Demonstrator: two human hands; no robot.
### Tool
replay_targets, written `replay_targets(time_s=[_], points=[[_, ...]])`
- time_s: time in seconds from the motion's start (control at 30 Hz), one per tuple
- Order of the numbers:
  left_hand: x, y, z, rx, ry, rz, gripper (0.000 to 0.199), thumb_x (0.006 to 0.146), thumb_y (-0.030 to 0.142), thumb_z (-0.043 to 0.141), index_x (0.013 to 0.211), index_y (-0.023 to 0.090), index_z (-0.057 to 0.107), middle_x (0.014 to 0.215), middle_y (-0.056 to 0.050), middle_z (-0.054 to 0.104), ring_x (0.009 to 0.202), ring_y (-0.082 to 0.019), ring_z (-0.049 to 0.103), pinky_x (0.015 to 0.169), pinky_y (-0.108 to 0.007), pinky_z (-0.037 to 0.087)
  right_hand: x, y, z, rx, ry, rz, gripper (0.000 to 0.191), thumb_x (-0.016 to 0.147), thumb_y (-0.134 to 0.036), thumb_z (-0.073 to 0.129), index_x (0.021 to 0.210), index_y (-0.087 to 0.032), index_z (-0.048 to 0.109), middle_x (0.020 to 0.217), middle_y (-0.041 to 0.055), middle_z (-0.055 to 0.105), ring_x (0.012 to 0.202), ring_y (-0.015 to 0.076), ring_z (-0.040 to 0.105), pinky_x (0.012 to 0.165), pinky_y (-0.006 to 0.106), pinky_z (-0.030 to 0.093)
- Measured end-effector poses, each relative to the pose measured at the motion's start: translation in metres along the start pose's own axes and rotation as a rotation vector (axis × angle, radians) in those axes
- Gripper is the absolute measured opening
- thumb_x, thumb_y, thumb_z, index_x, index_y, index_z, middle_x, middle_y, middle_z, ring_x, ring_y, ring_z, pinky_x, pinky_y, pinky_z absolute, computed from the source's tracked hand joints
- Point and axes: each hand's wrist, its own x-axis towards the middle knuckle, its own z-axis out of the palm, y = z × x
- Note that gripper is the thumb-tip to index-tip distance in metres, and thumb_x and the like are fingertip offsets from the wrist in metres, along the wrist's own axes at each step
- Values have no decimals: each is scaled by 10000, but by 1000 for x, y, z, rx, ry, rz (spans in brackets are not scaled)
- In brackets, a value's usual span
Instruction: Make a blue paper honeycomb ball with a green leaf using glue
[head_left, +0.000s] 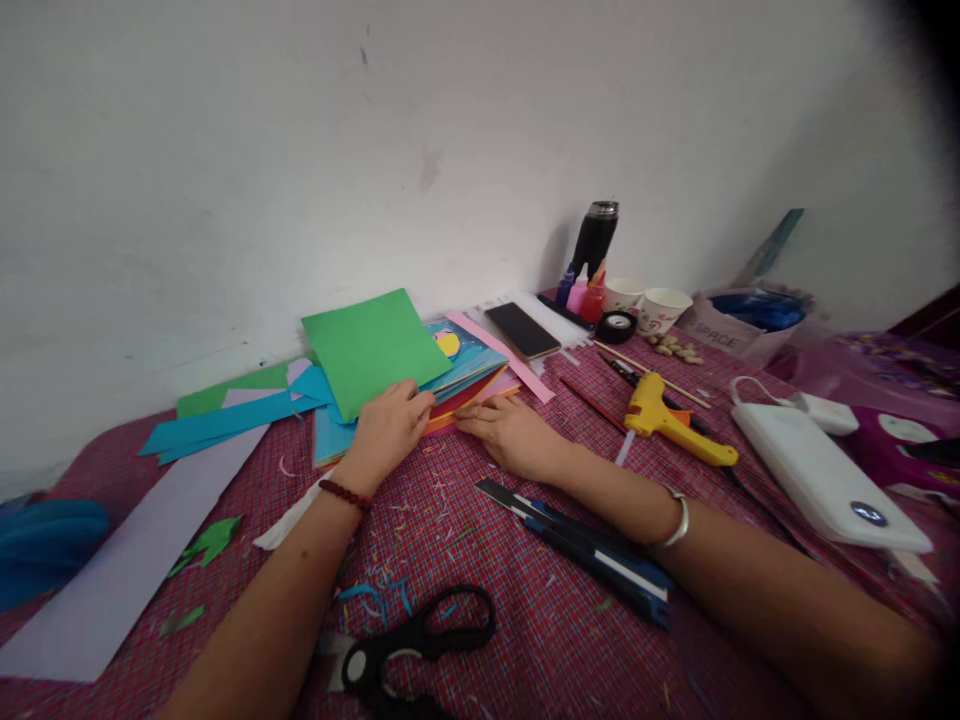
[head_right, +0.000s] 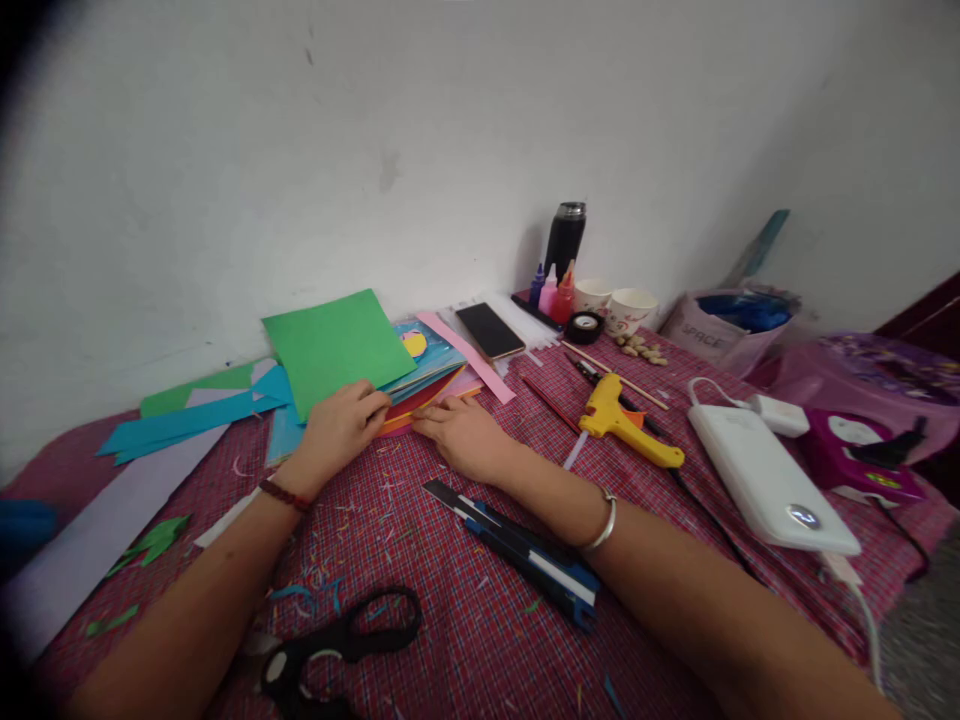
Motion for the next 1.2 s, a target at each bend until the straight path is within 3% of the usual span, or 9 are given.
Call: replay_targets(time_s=[0.3,0.57,0.77,0.9,1.0,1.2], points=[[1,0,-3,42,-8,29,179,948,238,456,938,219,633,913,-51,597,831,-208,562,638,-305,399,1,0,1,-5,25,38,341,934,-161,472,1242,-216,607,1287,19,637,1002,252,525,821,393,409],[0,24,-19,86,-111,94,175,940,140,460,1015,175,613,989,-78,641,895,-218,600,677,-307,439,3,2,2,66,13,42,362,848,-60,473,1151,-171,638,1191,72,665,1080,256,524,925,396,407],[8,31,-30,14,-205,28,251,980,154,391,1088,186,616,1051,-100,653,915,-201,627,736,-315,481,4,9,5,2,-10,0,333,877,-114,454,1154,-132,638,1137,114,676,1018,274,559,914,414,433],[10,34,-34,-6,-180,-23,237,973,254,476,1170,186,589,1123,-86,636,932,-187,634,808,-359,530,5,8,4,-27,16,-19,310,867,-112,449,1102,-130,649,1110,123,678,1030,278,565,912,413,439],[10,40,-28,5,-148,-116,291,938,331,553,1187,185,584,1189,-92,613,980,-200,626,842,-409,546,6,10,6,-25,24,-8,297,858,-123,447,1078,-147,645,1115,117,677,1034,286,570,884,423,451],[12,39,-8,9,-138,-300,267,943,331,540,1177,214,597,1256,-97,586,1040,-208,605,887,-416,528,7,17,14,-6,36,18,294,841,-157,462,1070,-148,648,1120,140,673,1029,312,589,878,467,459]])
